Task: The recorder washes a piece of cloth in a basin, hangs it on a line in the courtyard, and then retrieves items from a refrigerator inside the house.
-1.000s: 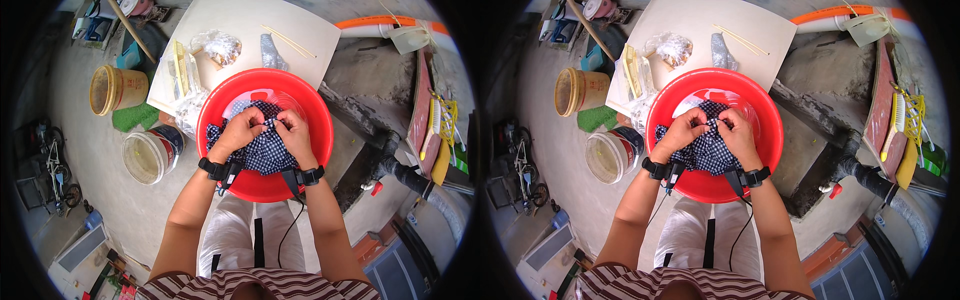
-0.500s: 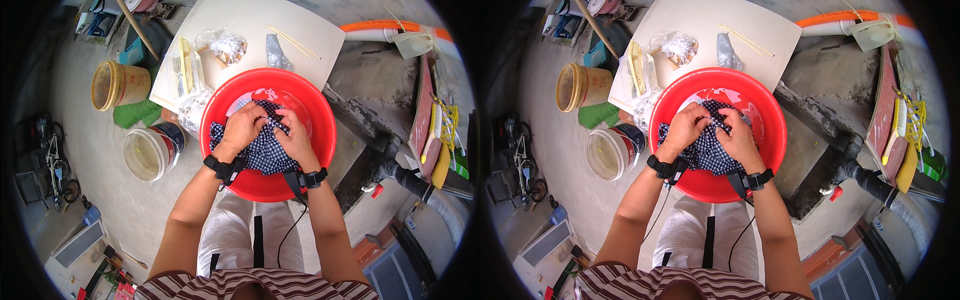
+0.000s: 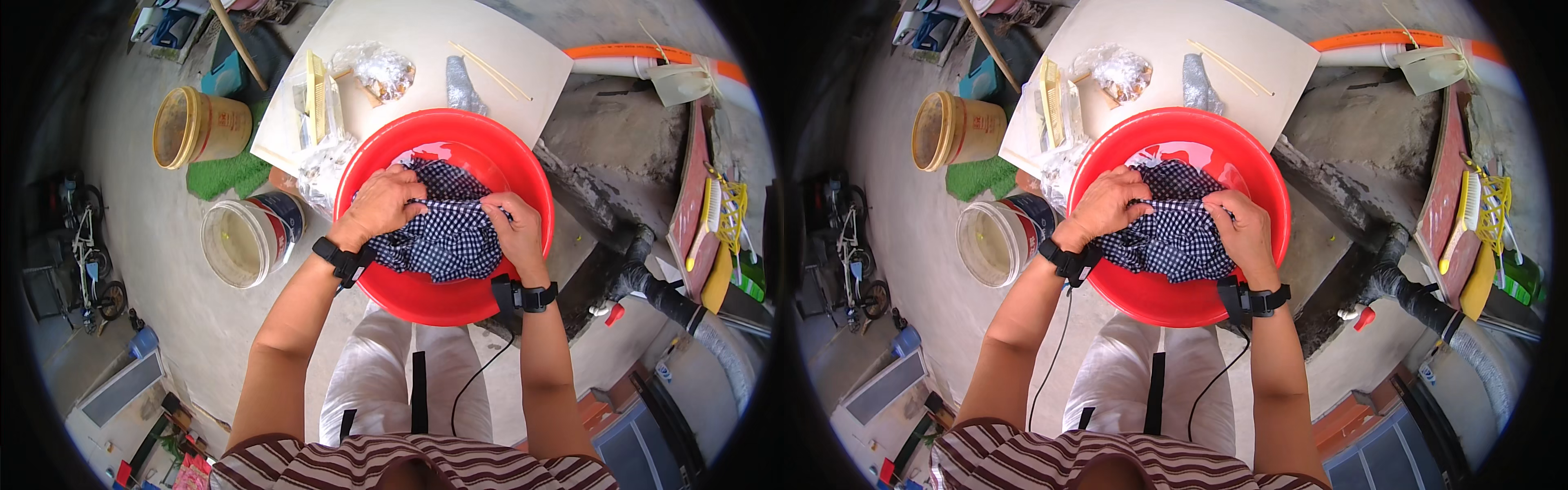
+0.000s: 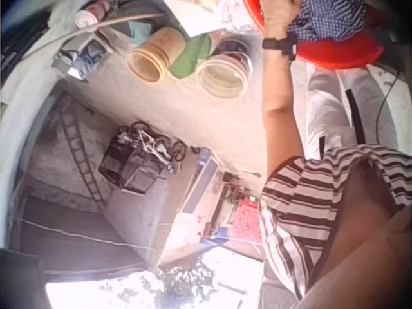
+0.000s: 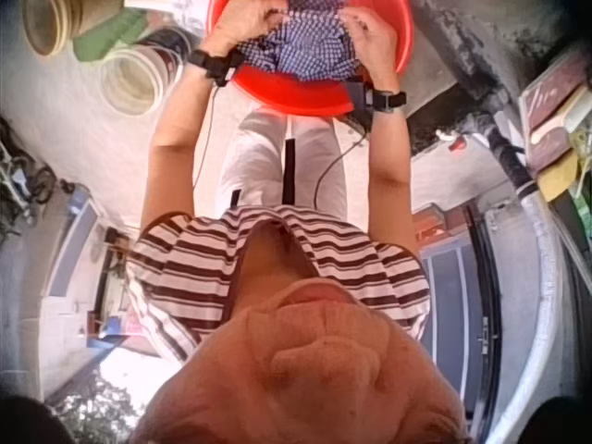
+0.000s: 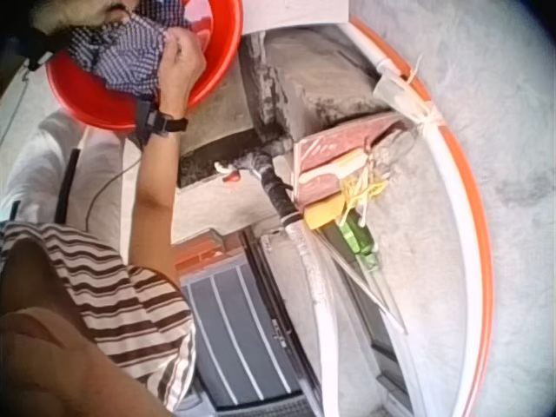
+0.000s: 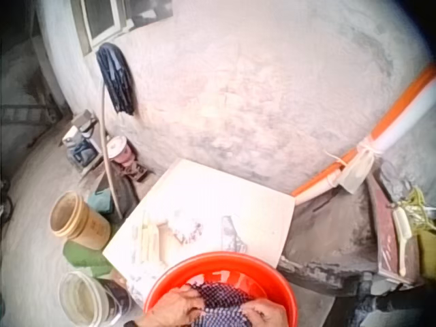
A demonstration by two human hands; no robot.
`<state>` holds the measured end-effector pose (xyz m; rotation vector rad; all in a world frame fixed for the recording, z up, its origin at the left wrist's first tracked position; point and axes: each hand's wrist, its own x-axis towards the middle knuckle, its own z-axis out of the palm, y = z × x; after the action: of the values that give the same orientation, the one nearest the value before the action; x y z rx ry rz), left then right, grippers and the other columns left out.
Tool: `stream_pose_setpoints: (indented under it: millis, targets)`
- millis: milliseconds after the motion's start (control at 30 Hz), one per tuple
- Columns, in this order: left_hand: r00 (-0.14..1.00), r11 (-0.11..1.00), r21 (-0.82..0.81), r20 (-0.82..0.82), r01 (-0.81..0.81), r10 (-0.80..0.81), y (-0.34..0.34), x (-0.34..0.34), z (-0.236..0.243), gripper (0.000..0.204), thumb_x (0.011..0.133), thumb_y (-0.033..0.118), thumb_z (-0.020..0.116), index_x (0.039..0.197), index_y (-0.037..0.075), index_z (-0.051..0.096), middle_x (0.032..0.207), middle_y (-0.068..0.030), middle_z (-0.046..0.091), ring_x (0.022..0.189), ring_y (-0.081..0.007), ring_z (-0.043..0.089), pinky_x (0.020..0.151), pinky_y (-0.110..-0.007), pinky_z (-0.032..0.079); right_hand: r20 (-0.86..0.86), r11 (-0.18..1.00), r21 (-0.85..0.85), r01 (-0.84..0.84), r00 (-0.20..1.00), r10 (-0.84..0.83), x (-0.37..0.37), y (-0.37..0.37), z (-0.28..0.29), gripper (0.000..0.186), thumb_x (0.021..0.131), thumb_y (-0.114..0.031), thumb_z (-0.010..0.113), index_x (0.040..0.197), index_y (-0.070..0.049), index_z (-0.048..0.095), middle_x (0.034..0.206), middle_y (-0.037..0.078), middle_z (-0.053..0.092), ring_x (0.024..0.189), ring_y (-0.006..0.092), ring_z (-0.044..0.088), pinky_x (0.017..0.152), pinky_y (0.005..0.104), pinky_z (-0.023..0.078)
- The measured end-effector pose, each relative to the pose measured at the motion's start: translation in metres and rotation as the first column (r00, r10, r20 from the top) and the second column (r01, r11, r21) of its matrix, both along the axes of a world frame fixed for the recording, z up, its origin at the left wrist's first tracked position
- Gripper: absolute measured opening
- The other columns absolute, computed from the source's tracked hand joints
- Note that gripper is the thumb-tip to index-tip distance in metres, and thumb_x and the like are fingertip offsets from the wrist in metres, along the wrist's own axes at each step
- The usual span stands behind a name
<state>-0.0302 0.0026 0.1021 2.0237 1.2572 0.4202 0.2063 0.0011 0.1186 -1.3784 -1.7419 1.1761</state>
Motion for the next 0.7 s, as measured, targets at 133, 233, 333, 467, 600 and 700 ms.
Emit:
stream_pose_setpoints:
  millis: [133, 233, 333, 467, 600, 700]
  targets:
    - [0.997, 0.996, 0.086, -0.067, -0.019, 0.025, -0.001, -0.014, 0.007, 0.018, 0.065, 0.017, 0.068, 0.075, 0.007, 0.057, 0.081, -0.0060, 0.054, 0.085, -0.0260, 0.049, 0.075, -0.036, 0.039, 0.003, 1.000, -0.010, 0.012, 1.000, -0.012, 0.014, 0.001, 0.004, 0.006, 0.076, 0.000, 0.058, 0.081, 0.001, 0.060, 0.078, 0.008, 0.058, 0.076, 0.0158, 0.056, 0.070, 0.0239, 0.043]
    - [0.995, 0.993, 0.121, -0.095, -0.009, 0.020, -0.005, -0.020, 0.010, 0.016, 0.066, 0.015, 0.066, 0.073, 0.006, 0.055, 0.080, -0.0068, 0.055, 0.084, -0.0257, 0.051, 0.075, -0.036, 0.039, 0.064, 1.000, 0.027, -0.007, 0.998, 0.005, 0.017, 0.000, 0.005, 0.006, 0.074, -0.002, 0.060, 0.080, -0.002, 0.060, 0.079, 0.008, 0.053, 0.076, 0.0204, 0.055, 0.069, 0.0270, 0.043]
    - [0.982, 0.994, -0.067, -0.171, -0.087, 0.075, -0.013, -0.022, 0.020, 0.015, 0.068, 0.013, 0.064, 0.073, 0.006, 0.052, 0.080, -0.0077, 0.055, 0.082, -0.0268, 0.051, 0.073, -0.036, 0.040, 0.128, 0.981, 0.181, 0.073, 0.987, -0.097, 0.021, 0.000, 0.005, 0.007, 0.072, -0.002, 0.061, 0.079, -0.003, 0.060, 0.089, 0.009, 0.055, 0.083, 0.0227, 0.054, 0.074, 0.0299, 0.042]
    - [0.967, 0.988, 0.095, -0.211, -0.123, 0.140, -0.030, -0.025, 0.028, 0.014, 0.067, 0.008, 0.062, 0.076, 0.006, 0.051, 0.077, -0.0079, 0.053, 0.077, -0.0274, 0.052, 0.068, -0.037, 0.042, 0.203, 0.967, 0.232, 0.103, 0.968, -0.151, 0.026, -0.009, 0.010, 0.007, 0.071, -0.001, 0.061, 0.078, -0.003, 0.059, 0.098, 0.009, 0.055, 0.090, 0.0262, 0.052, 0.080, 0.0328, 0.041]
    - [0.967, 0.951, 0.277, -0.170, -0.136, 0.188, -0.052, -0.022, 0.026, 0.011, 0.067, 0.007, 0.059, 0.074, 0.006, 0.052, 0.074, -0.0075, 0.051, 0.074, -0.0265, 0.051, 0.068, -0.036, 0.043, 0.368, 0.970, 0.235, -0.056, 0.929, -0.036, 0.028, -0.023, 0.010, 0.006, 0.070, -0.003, 0.060, 0.076, -0.004, 0.057, 0.096, 0.009, 0.055, 0.092, 0.0268, 0.051, 0.082, 0.0361, 0.040]
    - [0.941, 0.978, 0.202, -0.316, -0.057, 0.120, -0.075, -0.021, 0.010, 0.011, 0.065, 0.008, 0.059, 0.075, 0.008, 0.052, 0.073, -0.0064, 0.051, 0.075, -0.0234, 0.051, 0.068, -0.034, 0.041, 0.658, 0.952, 0.112, -0.285, 0.739, 0.144, 0.027, -0.037, -0.005, 0.009, 0.069, -0.006, 0.061, 0.077, -0.005, 0.058, 0.093, 0.010, 0.053, 0.091, 0.0266, 0.050, 0.080, 0.0384, 0.039]
